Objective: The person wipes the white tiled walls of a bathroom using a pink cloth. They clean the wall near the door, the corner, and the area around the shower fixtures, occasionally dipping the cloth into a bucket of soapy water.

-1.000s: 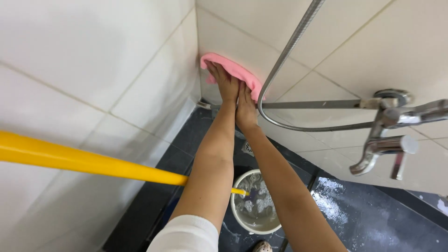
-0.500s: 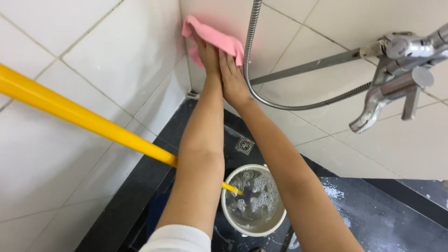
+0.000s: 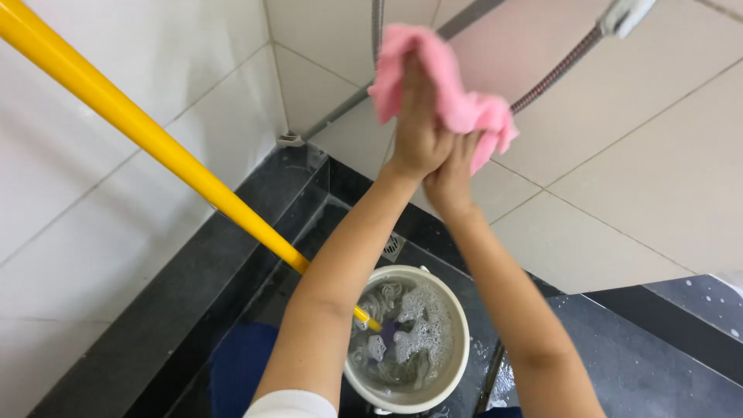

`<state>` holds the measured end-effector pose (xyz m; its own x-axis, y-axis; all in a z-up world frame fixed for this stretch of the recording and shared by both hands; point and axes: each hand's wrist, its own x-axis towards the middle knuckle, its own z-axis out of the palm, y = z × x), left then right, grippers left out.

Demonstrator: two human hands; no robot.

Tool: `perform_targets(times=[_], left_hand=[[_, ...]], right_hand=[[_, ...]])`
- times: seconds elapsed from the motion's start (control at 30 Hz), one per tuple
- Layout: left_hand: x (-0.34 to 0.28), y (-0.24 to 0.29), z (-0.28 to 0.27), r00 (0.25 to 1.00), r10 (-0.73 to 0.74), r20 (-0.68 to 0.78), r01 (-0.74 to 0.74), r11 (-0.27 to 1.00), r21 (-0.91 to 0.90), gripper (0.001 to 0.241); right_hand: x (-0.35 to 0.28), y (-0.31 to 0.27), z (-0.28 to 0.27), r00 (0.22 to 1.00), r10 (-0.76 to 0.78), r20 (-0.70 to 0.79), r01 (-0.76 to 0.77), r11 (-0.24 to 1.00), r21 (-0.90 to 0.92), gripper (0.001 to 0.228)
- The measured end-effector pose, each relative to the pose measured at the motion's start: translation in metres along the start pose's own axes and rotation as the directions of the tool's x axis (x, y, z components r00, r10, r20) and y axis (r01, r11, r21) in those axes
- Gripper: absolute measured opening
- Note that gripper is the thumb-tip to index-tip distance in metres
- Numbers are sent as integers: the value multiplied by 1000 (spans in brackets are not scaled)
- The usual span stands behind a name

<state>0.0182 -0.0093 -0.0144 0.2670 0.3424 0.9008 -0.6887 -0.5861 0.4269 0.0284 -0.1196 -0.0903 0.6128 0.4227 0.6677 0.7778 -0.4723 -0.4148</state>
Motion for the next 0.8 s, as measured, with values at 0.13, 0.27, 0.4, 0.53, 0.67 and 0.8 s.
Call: perform_targets(times=[0.13, 0.27, 0.4, 0.53, 0.67, 0.8], left_hand=[[1, -38, 49, 913, 156, 377, -202, 976, 86, 50], [11, -67, 69, 878, -39, 477, -98, 961, 258, 55], [-50, -115, 68, 899, -151, 412, 36, 961, 274, 57], [-86, -115, 52, 888, -310, 339, 269, 949, 162, 56], [-70, -66, 25, 839, -448, 308, 461, 887, 32, 52], [-13, -19, -13, 922, -284, 262, 327, 935, -135, 52]], right_hand=[[42, 46, -37, 997, -25, -70, 20, 997, -78, 64], [73, 54, -44, 991, -126, -54, 92, 904, -417, 62], [54, 70, -16, 995, -51, 82, 85, 860, -504, 62], [30, 75, 2, 959, -103, 264, 220, 860, -461, 63], [31, 54, -16, 940, -129, 316, 245, 899, -364, 57], [52, 2, -44, 947, -276, 167, 308, 926, -217, 58]])
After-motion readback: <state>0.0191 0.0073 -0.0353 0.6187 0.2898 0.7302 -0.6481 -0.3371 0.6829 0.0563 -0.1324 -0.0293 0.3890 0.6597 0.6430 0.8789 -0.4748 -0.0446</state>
